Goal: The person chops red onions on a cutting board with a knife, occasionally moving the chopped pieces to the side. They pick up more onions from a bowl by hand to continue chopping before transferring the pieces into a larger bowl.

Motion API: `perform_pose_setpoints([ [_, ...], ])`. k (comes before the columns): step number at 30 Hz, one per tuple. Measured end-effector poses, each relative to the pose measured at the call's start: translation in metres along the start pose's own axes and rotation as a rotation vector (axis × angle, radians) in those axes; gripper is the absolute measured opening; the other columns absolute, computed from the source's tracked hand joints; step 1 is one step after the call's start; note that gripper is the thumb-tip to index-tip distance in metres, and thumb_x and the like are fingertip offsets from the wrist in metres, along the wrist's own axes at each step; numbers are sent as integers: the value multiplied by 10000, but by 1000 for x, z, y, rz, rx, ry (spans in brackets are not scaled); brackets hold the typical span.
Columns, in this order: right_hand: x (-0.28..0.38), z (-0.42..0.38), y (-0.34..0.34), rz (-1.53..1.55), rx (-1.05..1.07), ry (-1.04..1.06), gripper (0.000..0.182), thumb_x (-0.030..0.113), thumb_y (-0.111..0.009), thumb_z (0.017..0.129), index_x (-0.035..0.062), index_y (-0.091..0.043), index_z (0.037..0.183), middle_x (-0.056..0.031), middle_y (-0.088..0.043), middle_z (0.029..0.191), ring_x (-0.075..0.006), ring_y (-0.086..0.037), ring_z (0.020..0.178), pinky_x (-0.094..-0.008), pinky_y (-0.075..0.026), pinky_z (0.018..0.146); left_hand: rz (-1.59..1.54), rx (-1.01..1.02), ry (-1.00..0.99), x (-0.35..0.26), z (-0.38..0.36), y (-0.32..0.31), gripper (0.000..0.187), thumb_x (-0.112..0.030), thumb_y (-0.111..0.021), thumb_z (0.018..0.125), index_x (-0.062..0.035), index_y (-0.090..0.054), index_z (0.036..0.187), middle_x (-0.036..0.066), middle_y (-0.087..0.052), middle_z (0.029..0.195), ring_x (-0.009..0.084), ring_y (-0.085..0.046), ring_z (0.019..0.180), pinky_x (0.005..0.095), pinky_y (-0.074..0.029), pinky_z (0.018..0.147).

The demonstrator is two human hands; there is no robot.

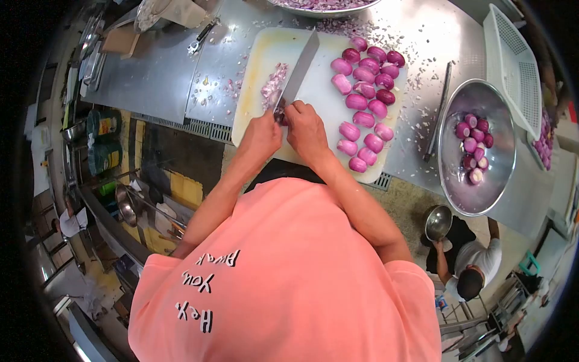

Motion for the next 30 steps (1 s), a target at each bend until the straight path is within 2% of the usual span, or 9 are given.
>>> perform_pose_setpoints([
  [2, -1, 1, 0, -15, 12, -14, 139, -72, -595, 747, 6, -570, 860, -165, -568, 873, -372, -563, 824, -460, -479, 713, 12, -38, -41, 0, 10, -2, 160, -74, -550, 882, 85, -548, 898, 306, -609, 741, 479, -630, 757, 514, -482, 657],
  [7, -1, -1, 2, -4, 6, -2, 152, -75, -596, 734, 1, -575, 865, -167, -567, 873, -375, -564, 827, -457, -479, 714, 21, 49, 10, -22, -10, 26, 142, -55, -552, 871, 84, -551, 904, 300, -615, 739, 473, -632, 744, 516, -480, 646],
  [10, -2, -2, 1, 7, 7, -30, 160, -84, -587, 729, -4, -576, 867, -172, -570, 876, -380, -566, 830, -459, -479, 718, 67, -2, -52, -8, 5, -5, 141, -51, -545, 874, 84, -554, 911, 301, -617, 743, 473, -631, 738, 515, -482, 654],
  [13, -1, -2, 4, 22, 22, 7, 172, -93, -581, 724, -10, -577, 875, -180, -575, 883, -386, -568, 825, -462, -481, 724, -17, 32, -53, -17, 8, 9, 150, -55, -539, 877, 86, -555, 924, 302, -622, 747, 472, -633, 743, 518, -487, 667],
  [16, -5, -3, 1, 30, -11, -6, 170, -97, -579, 720, -17, -576, 871, -187, -577, 880, -393, -571, 824, -468, -481, 722, 69, 55, -53, -20, -7, 18, 158, -57, -531, 880, 91, -556, 929, 305, -621, 747, 473, -632, 746, 516, -492, 671],
  [20, -5, -6, 2, 12, -17, -23, 158, -105, -573, 722, -21, -576, 856, -191, -575, 866, -395, -575, 821, -472, -483, 714, 45, 4, -85, -10, 5, -7, 158, -56, -532, 880, 89, -559, 937, 303, -618, 737, 470, -636, 743, 521, -491, 666],
  [25, -7, -8, 2, 58, -32, -31, 143, -115, -567, 722, -25, -570, 832, -193, -571, 852, -404, -583, 819, -482, -486, 706, 43, 28, -104, -21, -9, 13, 162, -63, -548, 879, 89, -562, 933, 302, -612, 721, 477, -630, 725, 532, -485, 647],
  [29, -13, -12, 2, 56, -57, -62, 133, -112, -570, 723, -28, -568, 826, -198, -571, 852, -408, -589, 832, -488, -485, 703, 21, -18, -70, -3, 7, -18, 162, -74, -560, 879, 76, -569, 943, 291, -620, 728, 481, -621, 713, 510, -485, 621],
  [30, -13, -12, 5, 74, -42, -53, 120, -104, -576, 741, -28, -573, 834, -201, -573, 855, -410, -591, 837, -486, -487, 703, 15, -23, -133, -6, 11, -14, 166, -82, -564, 883, 65, -575, 961, 279, -624, 722, 446, -636, 687, 493, -489, 608],
])
Point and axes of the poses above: each hand's wrist, its own z-axis towards the middle knuckle, its own y-axis out of the back of the hand, x = y × z, the point moved 5 cm from there along z, towards the middle knuckle
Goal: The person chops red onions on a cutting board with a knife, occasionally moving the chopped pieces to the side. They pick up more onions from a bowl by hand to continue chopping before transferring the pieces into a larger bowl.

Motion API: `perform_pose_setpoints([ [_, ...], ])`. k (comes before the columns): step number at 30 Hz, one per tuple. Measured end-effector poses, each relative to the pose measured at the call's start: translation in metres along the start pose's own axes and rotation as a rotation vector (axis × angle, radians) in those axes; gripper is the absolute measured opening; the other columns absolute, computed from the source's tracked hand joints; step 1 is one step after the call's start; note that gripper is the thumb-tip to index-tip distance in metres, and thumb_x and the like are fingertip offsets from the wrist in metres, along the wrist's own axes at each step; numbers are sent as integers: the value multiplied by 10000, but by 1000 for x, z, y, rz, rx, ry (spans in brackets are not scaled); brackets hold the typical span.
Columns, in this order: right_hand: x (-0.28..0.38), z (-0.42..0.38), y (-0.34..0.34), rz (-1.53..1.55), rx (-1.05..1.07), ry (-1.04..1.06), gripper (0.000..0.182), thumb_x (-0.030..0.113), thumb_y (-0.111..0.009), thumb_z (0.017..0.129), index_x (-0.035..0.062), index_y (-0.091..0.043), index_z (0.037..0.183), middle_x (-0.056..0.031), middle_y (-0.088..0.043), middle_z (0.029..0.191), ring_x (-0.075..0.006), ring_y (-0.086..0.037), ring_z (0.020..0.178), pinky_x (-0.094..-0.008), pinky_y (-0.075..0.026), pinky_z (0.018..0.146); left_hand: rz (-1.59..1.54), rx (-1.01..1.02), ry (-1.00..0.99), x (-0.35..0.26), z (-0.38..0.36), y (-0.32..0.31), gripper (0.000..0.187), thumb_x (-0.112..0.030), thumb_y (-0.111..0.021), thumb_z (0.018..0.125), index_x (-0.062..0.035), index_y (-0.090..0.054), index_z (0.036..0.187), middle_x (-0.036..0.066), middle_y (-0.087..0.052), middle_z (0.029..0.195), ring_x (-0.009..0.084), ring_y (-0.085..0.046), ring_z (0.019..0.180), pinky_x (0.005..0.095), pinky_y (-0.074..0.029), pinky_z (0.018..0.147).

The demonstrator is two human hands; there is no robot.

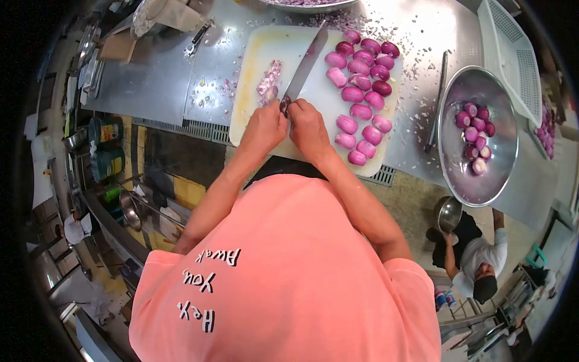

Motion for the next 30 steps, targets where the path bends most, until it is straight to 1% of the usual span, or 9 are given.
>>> perform_pose_setpoints([
  [2, 1, 4, 2, 24, 22, 18, 107, -97, -582, 759, -28, -579, 841, -205, -575, 858, -411, -592, 841, -483, -488, 704, -2, -17, -56, -8, -1, 21, 172, -90, -568, 888, 54, -580, 980, 267, -628, 716, 412, -650, 662, 476, -493, 595],
  [5, -1, 7, 6, 7, 5, -77, 77, -27, -628, 798, -22, -597, 868, -209, -582, 862, -413, -595, 838, -473, -496, 704, -44, 86, 124, -5, -20, 50, 209, -96, -564, 898, 43, -587, 1051, 214, -636, 678, 321, -662, 628, 441, -508, 593],
  [8, 10, 17, -7, -166, 52, -134, 191, 148, -682, 825, 1, -650, 942, -188, -599, 940, -380, -597, 877, -462, -517, 727, -129, -82, 154, 15, -31, 72, 236, -91, -558, 904, 32, -592, 1103, 137, -607, 609, 220, -605, 519, 389, -488, 511],
  [13, 27, 11, -25, -260, 121, -28, 215, 67, -660, 775, 17, -670, 984, -165, -584, 1017, -359, -569, 949, -466, -510, 757, -321, -78, 299, 41, -40, 72, 207, -81, -547, 922, 18, -597, 1096, 29, -522, 556, 117, -490, 384, 302, -402, 377],
  [17, -8, 12, 21, -441, 66, -33, 345, -15, -627, 718, 32, -685, 1054, -172, -575, 1070, -359, -544, 1002, -433, -500, 801, -340, -81, 361, 51, -57, 72, 166, -71, -545, 906, 31, -601, 1025, 111, -589, 584, 182, -582, 449, 354, -449, 433],
  [21, -5, 18, 46, -635, -23, 4, 347, 10, -651, 735, 45, -693, 1078, -177, -573, 1119, -361, -535, 1020, -420, -496, 819, -432, -107, 397, 57, -65, 73, 144, -73, -550, 910, 29, -597, 1000, 89, -565, 549, 165, -567, 431, 345, -436, 417],
  [24, 25, 31, 15, -432, -58, 138, 319, 60, -683, 752, 50, -698, 1070, -173, -581, 1152, -359, -532, 1041, -437, -489, 839, -409, -118, 376, 60, -65, 74, 137, -84, -561, 912, 28, -594, 984, 83, -557, 546, 154, -557, 419, 337, -434, 415],
  [26, 31, 45, -10, -201, -79, 90, 290, 106, -708, 765, 47, -695, 1048, -177, -604, 1126, -363, -540, 1049, -438, -483, 865, -412, -105, 425, 59, -66, 75, 132, -83, -562, 914, 27, -592, 980, 79, -556, 544, 153, -551, 410, 334, -429, 406],
  [30, 10, 46, -30, -222, 109, -56, 248, 111, -699, 777, 40, -686, 1014, -166, -639, 1067, -375, -549, 1046, -437, -483, 879, -413, -85, 405, 56, -63, 76, 143, -91, -572, 906, 42, -589, 957, 106, -573, 570, 154, -577, 451, 352, -447, 441],
])
Point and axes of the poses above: each hand's wrist, its own z-axis towards the middle knuckle, its own y-axis out of the back of the hand, x = y × z, the point moved 5 cm from there along z, towards the middle knuckle
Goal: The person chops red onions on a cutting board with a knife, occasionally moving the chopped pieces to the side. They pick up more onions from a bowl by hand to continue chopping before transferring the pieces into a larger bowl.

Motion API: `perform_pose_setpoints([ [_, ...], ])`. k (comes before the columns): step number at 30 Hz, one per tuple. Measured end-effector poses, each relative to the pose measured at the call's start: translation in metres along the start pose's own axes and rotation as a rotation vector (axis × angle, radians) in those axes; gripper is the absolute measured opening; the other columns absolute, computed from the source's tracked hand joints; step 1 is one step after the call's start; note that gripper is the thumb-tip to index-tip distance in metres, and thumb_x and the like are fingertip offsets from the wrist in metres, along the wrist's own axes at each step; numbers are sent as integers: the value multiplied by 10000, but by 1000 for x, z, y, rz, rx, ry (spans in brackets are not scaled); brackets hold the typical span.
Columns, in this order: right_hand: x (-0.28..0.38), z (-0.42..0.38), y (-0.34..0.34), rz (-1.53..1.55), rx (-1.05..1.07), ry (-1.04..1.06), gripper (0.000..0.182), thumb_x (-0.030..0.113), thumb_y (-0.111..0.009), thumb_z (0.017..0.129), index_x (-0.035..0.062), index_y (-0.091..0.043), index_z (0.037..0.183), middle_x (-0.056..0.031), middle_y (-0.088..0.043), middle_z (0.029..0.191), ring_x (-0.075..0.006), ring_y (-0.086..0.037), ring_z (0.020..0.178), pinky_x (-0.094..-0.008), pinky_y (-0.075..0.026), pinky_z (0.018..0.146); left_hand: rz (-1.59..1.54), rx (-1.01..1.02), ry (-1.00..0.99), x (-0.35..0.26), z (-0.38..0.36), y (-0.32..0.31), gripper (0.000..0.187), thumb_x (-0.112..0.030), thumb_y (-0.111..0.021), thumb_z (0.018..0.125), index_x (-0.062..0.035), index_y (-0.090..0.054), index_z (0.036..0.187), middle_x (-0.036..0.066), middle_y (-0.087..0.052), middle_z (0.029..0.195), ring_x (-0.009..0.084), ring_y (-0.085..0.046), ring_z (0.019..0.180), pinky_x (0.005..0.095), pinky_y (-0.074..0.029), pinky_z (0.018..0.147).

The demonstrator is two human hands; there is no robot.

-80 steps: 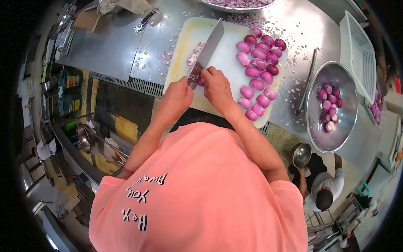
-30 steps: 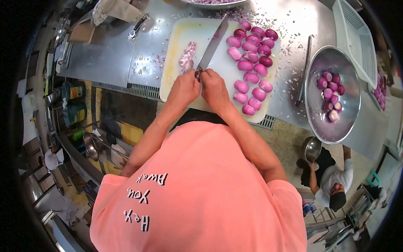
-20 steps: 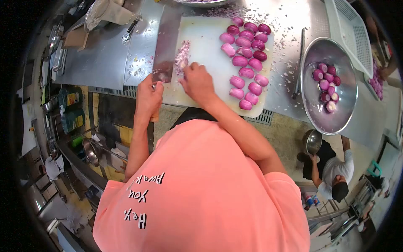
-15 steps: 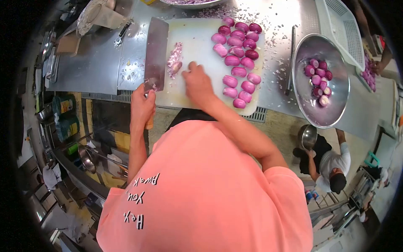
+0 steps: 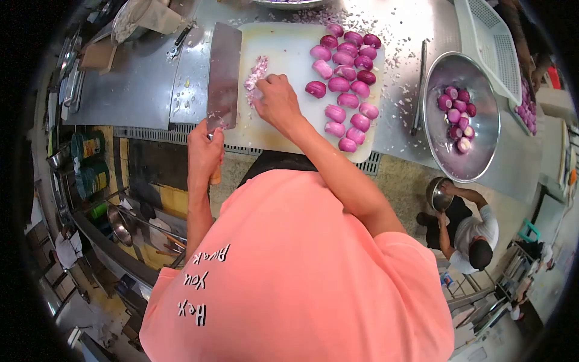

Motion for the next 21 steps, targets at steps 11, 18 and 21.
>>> perform_pose_setpoints([
  [11, 3, -45, 13, 151, 8, 136, 228, -22, -643, 769, 18, -659, 994, -138, -651, 1019, -368, -593, 943, -434, -502, 825, 382, 61, -185, -22, -6, -35, 163, -67, -571, 875, 90, -583, 919, 315, -621, 750, 484, -636, 745, 516, -491, 641],
  [18, 9, -44, 10, 15, 61, 58, 105, -49, -585, 782, 10, -605, 867, -158, -584, 867, -378, -587, 856, -473, -489, 727, 441, 47, -363, -21, 12, -68, 149, -76, -571, 878, 72, -554, 873, 286, -611, 716, 468, -622, 702, 493, -477, 622],
  [21, 5, -43, 9, 98, 34, 51, 111, -68, -578, 765, 2, -589, 851, -172, -573, 857, -394, -589, 823, -476, -483, 690, 413, 70, -370, -26, 17, -65, 137, -71, -565, 880, 66, -555, 881, 295, -614, 728, 478, -623, 723, 510, -476, 627],
])
Point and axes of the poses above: each hand's wrist, its own z-axis towards the middle knuckle, its own y-axis out of the back of the hand, x = y × z, the point moved 5 cm from there along z, towards the middle knuckle
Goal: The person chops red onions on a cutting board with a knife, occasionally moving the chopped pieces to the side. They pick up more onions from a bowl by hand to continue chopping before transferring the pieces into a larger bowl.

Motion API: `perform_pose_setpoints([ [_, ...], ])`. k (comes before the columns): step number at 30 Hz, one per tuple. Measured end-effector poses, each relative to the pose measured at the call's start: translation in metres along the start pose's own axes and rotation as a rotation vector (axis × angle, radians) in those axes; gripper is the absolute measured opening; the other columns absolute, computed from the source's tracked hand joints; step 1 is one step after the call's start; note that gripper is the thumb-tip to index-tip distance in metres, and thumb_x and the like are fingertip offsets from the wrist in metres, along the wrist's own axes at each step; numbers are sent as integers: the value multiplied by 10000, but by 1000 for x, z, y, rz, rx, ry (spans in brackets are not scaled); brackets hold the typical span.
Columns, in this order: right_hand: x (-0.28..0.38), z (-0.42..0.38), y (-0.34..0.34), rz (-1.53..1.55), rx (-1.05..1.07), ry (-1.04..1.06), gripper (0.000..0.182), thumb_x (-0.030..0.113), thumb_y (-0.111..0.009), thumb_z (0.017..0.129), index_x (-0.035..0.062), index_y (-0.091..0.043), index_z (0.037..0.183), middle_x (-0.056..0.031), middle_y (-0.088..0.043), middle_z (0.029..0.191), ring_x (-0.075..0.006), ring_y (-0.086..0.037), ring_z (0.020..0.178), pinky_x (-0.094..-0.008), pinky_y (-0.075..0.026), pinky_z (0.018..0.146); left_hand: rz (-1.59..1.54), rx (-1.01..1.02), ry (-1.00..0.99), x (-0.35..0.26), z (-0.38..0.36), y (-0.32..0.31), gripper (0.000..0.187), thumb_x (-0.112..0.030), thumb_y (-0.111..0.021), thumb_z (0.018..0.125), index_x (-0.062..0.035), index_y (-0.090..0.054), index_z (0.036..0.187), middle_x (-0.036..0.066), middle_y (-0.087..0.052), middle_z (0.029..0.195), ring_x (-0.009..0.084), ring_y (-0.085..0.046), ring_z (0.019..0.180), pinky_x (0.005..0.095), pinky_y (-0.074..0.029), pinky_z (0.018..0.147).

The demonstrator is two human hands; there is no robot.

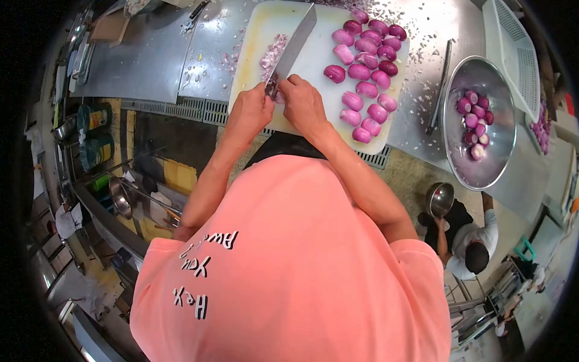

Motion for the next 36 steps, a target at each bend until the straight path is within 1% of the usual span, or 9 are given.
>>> perform_pose_setpoints([
  [3, -1, -3, -1, 41, -23, 22, 132, -77, -571, 752, -4, -594, 859, -185, -566, 845, -412, -587, 795, -479, -485, 672, 37, 53, 88, -10, -17, 16, 134, -69, -564, 881, 64, -559, 889, 296, -618, 733, 484, -622, 732, 509, -477, 627],
  [10, -4, -5, -1, 101, -65, 21, 145, -96, -572, 723, -11, -589, 839, -196, -566, 822, -417, -588, 778, -484, -486, 670, -1, -13, -17, -11, 5, 2, 157, -84, -567, 886, 73, -561, 880, 302, -618, 734, 480, -632, 754, 522, -489, 660],
  [13, -4, -5, 0, 115, -95, 36, 151, -105, -566, 719, -10, -587, 834, -190, -570, 814, -413, -591, 779, -481, -488, 666, 59, 43, 14, -19, -7, 10, 129, -31, -564, 836, 97, -575, 851, 317, -616, 700, 480, -642, 713, 540, -501, 641],
  [15, -3, -8, 0, 122, -128, 46, 141, -104, -568, 726, -9, -585, 829, -186, -568, 804, -411, -593, 774, -475, -495, 663, 108, -2, 53, -8, -7, -7, 151, -77, -567, 885, 72, -559, 869, 290, -618, 720, 467, -638, 740, 515, -485, 641],
  [21, -4, -9, 3, 174, -154, 65, 117, -92, -587, 741, -9, -577, 823, -183, -565, 802, -411, -594, 758, -471, -499, 648, 42, 57, 31, -22, -6, 13, 150, -78, -563, 888, 70, -556, 863, 280, -619, 709, 459, -635, 703, 508, -481, 628],
  [25, -10, -14, -1, 162, -166, 53, 119, -91, -595, 738, -10, -574, 823, -180, -566, 805, -409, -596, 755, -471, -499, 644, 86, 2, 34, -7, -1, -15, 140, -75, -557, 888, 64, -561, 876, 274, -620, 703, 456, -634, 687, 506, -478, 620],
  [27, -12, -15, -1, 156, -167, 54, 154, -104, -630, 724, -8, -601, 840, -158, -577, 811, -372, -610, 737, -420, -492, 628, 4, 15, 8, -7, 7, -15, 136, -76, -550, 888, 59, -565, 887, 280, -617, 704, 461, -635, 702, 511, -476, 629],
  [30, -9, -14, 2, 193, -184, 67, 135, -105, -587, 725, -15, -575, 826, -181, -570, 816, -408, -599, 758, -469, -501, 649, 40, 78, 62, -23, -8, 7, 145, -79, -550, 888, 65, -562, 882, 287, -617, 710, 462, -636, 713, 511, -479, 637],
  [36, -12, -15, 4, 157, -141, 74, 143, -86, -596, 742, -15, -605, 865, -189, -589, 833, -405, -613, 773, -460, -506, 660, -21, 46, 36, -7, 12, -10, 176, -72, -574, 861, 89, -598, 927, 293, -638, 741, 459, -655, 744, 498, -511, 632],
])
Point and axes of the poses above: each hand's wrist, its own z-axis towards the middle knuckle, its own y-axis out of the back of the hand, x = y × z, the point moved 5 cm from there along z, towards the middle knuckle
